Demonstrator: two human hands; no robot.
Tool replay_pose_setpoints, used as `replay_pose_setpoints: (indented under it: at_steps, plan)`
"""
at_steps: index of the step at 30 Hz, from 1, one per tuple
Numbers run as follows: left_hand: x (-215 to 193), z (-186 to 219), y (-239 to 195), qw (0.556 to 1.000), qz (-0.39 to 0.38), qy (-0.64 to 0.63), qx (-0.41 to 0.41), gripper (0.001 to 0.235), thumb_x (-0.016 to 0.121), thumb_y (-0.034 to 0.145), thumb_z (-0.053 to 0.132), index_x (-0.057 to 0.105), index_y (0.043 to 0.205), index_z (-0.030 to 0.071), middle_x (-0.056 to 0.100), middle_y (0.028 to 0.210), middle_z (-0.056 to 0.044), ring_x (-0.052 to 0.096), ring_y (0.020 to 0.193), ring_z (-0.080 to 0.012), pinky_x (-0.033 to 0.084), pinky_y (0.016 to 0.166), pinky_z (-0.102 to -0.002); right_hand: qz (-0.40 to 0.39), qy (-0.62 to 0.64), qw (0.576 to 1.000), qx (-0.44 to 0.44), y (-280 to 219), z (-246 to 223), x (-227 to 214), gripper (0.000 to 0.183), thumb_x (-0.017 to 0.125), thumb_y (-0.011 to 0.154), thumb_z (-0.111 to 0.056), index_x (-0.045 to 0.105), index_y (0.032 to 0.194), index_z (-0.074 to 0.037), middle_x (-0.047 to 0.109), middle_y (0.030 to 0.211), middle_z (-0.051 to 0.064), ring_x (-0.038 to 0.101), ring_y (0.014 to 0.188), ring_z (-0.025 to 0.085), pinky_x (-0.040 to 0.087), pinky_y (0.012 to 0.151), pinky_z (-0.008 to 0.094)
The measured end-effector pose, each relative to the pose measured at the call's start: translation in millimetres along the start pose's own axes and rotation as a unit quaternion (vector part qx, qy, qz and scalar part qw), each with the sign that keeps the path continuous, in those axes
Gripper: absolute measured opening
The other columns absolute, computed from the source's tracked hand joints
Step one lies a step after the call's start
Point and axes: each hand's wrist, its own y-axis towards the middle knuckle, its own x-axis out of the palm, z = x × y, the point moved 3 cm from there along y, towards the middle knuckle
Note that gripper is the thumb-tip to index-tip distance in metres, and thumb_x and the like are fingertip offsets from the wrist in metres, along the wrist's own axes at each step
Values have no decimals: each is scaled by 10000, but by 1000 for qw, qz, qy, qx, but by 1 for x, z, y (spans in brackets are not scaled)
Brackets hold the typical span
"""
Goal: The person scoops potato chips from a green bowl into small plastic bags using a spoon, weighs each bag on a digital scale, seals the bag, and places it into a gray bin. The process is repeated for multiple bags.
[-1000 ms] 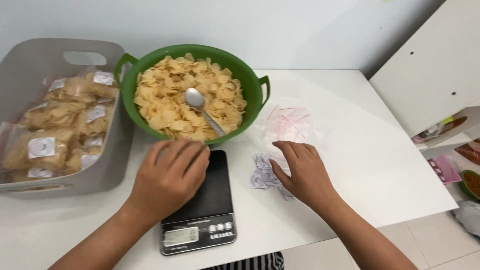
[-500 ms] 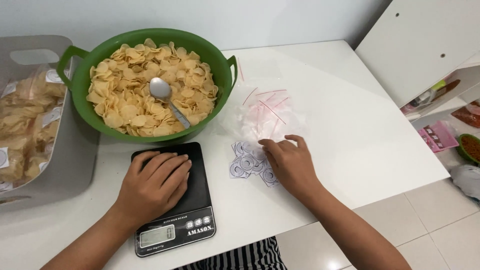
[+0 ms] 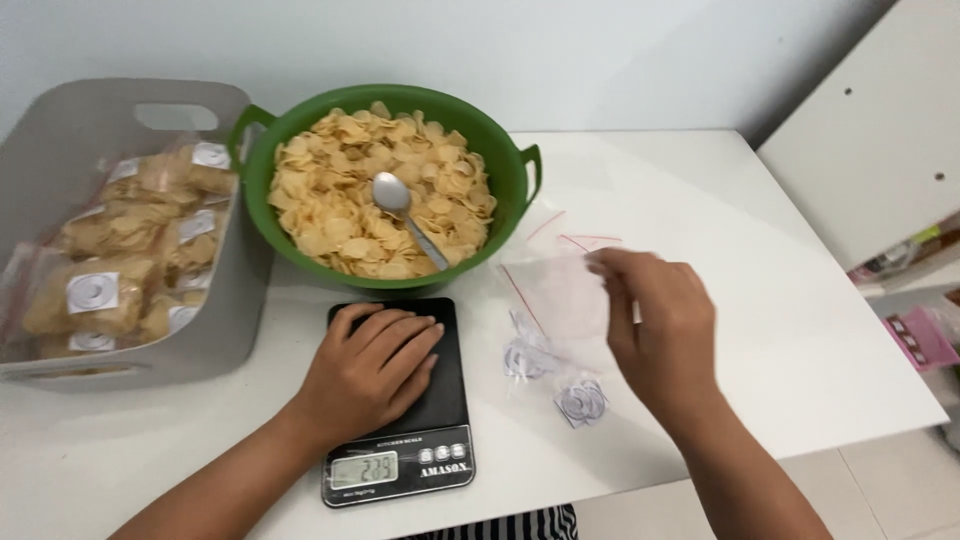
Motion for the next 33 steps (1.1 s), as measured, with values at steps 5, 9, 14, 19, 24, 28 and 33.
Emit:
replay_pose_setpoints:
  at_steps: [5,9,14,19,24,28,33]
  plan:
    - [8,-4,-11,976,9,-174,-129,524,670,926,434,622,1320,93,711,1141,-72,675,1058,-256,450,959,-485,46,207,976,47,37,-32,4,127,542,1044,-17,666,1066,-2,681,775,83,619,431,187,543,512,297]
    - [5,-9,-19,875,-16,-374,-306,768,752,854,473,497,1414,13,703,1148,-192,641,1129,-398,467,975,-569,-8,475,872,121,46,-55,42,179,459,1045,-81,591,1061,37,633,733,118,555,302,146,491,317,251]
    - [-6,-21,-12,774,105,-502,-372,381,633,972,201,593,1296,4,764,879,-127,703,904,-193,556,867,-403,-12,473,876,97,52,-59,81,152,493,1043,-68,612,1034,27,578,687,69,546,332,114,483,347,231]
    - [3,-35,-24,774,178,-433,-427,143,720,931,125,757,1012,14,770,719,-126,742,699,-161,605,705,-317,52,233,970,-37,62,-59,90,246,701,935,27,615,1166,13,644,1047,139,662,912,350,519,823,434]
    - [-14,-33,-20,891,190,-283,-301,253,764,899,121,622,695,73,570,514,-77,560,461,-254,503,486,-309,41,233,961,-144,27,-76,84,295,847,782,-162,691,1017,-74,677,909,87,630,814,303,506,792,412]
    - [-5,-23,-31,915,197,-236,-262,328,784,882,220,568,651,131,558,544,-5,574,516,-213,498,508,-300,-65,325,937,-113,-1,-112,91,629,949,659,-435,613,1035,-59,614,830,84,623,782,308,549,746,397]
    - [-1,-17,-29,921,192,-267,-208,332,747,933,257,574,720,69,523,538,-90,547,477,-259,455,434,-344,-115,349,929,-35,-6,-110,105,468,910,740,-251,603,1042,-70,682,800,77,717,753,300,580,713,382]
